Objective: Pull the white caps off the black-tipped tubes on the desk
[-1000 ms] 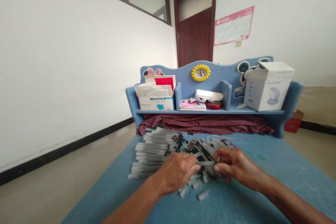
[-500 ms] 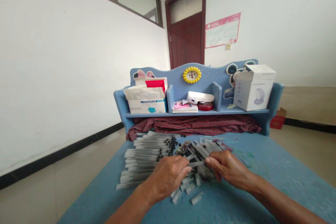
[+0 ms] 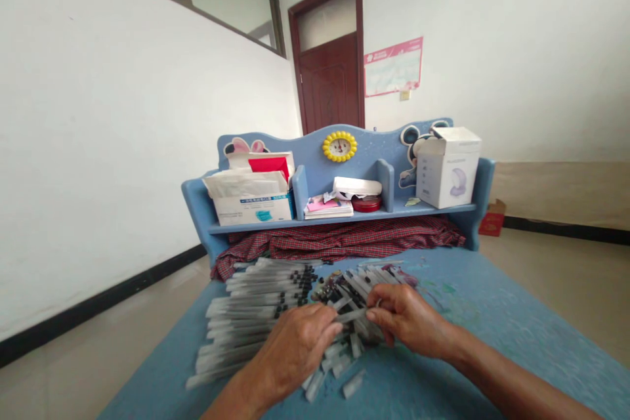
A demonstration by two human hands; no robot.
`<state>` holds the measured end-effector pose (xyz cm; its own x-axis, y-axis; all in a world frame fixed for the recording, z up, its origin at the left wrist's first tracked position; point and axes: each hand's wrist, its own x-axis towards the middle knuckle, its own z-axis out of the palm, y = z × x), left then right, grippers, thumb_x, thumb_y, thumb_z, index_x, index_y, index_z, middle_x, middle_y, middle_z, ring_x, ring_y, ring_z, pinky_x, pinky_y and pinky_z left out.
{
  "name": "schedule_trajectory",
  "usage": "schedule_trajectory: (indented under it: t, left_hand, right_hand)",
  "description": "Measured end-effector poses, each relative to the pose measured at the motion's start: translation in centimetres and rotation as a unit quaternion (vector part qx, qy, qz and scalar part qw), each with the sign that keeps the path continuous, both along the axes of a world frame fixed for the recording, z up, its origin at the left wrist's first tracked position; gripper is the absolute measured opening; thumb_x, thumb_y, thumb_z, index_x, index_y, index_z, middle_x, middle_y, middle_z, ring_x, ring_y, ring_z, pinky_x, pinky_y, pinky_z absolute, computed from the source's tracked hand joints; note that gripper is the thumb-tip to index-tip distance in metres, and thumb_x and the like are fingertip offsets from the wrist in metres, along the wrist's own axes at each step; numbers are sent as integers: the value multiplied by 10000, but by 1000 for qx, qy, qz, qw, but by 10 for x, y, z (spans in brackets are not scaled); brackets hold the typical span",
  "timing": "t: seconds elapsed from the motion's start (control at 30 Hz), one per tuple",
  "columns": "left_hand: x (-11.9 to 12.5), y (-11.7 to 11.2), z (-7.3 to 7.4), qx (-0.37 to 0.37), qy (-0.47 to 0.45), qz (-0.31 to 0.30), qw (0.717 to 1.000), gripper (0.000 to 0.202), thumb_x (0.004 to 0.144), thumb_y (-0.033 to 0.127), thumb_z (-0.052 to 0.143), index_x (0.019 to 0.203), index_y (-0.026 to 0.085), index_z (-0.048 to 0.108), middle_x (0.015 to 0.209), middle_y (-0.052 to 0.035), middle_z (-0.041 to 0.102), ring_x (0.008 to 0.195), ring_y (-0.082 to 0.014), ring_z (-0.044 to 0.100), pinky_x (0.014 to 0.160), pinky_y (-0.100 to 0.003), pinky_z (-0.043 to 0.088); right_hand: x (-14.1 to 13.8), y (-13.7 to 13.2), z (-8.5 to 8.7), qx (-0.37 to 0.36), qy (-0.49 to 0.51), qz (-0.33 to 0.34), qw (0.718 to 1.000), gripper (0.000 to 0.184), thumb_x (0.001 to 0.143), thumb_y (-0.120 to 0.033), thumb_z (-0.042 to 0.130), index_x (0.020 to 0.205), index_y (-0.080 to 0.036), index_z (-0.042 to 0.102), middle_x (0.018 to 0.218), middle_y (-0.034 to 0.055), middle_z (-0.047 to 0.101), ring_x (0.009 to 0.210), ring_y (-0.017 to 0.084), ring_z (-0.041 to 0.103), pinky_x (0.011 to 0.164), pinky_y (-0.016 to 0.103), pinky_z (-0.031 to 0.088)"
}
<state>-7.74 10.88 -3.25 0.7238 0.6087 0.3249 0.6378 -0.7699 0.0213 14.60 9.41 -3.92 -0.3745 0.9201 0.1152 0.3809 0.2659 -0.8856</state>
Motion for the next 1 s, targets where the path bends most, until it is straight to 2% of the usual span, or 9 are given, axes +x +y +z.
schedule_trajectory:
  t: [0.07,0.2,0.3,0.37,0.53,0.63,0.7,0.87,1.0]
  left_hand:
    - [0,0,-1,4,-5,-3,1000,200,921,219,415,798,167,564,730,-16,611,682,-150,593,620,-226,404]
    - [-1,-1,-2,12,1,-2,1000,202,921,220,417,786,170,558,712,-9,608,661,-145,589,606,-227,393]
    - [-1,-1,-1,8,8,2,1000,204,925,225,412,791,172,556,715,-7,607,668,-143,592,610,-223,393]
    - [-1,-1,-2,4,10,4,1000,206,930,231,409,801,172,558,728,-8,611,683,-145,598,621,-223,395]
    - [0,-1,-2,4,18,1,1000,213,934,245,412,805,168,562,724,-9,609,679,-146,593,628,-228,396]
    - [1,-1,-1,7,18,1,1000,210,931,241,421,806,161,569,721,-13,613,669,-148,590,619,-233,394]
    - [1,-2,0,7,18,5,1000,200,926,241,432,813,157,574,727,-16,618,665,-149,589,611,-235,392]
    - [1,-3,0,-2,26,11,1000,183,922,238,442,819,160,571,728,-12,615,663,-144,584,610,-228,388]
    - [2,-4,0,-14,35,6,999,188,922,241,445,800,161,563,726,-8,605,666,-141,582,611,-225,386]
  right_hand:
    - [0,0,-1,-2,7,5,1000,226,831,-391,513,858,-166,511,486,-67,468,439,90,452,431,182,308]
    - [0,1,-3,56,-51,-18,997,343,875,-386,428,614,-166,466,469,-31,468,450,89,446,460,200,320]
    - [0,1,-4,10,-20,-13,1000,179,833,-338,494,787,-167,516,472,-58,459,428,93,438,427,194,302]
    - [0,0,-4,4,-13,-5,1000,206,833,-377,496,832,-172,517,476,-64,447,424,99,441,416,196,294]
    - [1,0,-4,67,-68,-22,995,351,880,-357,405,581,-178,452,477,-22,475,464,98,461,483,216,333]
    - [0,1,-7,-1,-24,-13,1000,175,848,-320,469,755,-175,499,462,-52,474,430,93,447,439,197,307]
    - [0,1,-8,-23,-6,-8,1000,177,835,-351,502,865,-176,499,458,-71,463,413,93,443,414,188,288]
    - [-1,-1,-5,52,-69,-25,996,333,877,-368,413,602,-184,450,461,-33,471,445,92,456,457,205,319]
    - [-2,-3,-2,15,-55,-22,998,265,854,-304,434,622,-181,469,458,-37,472,437,88,434,451,202,314]
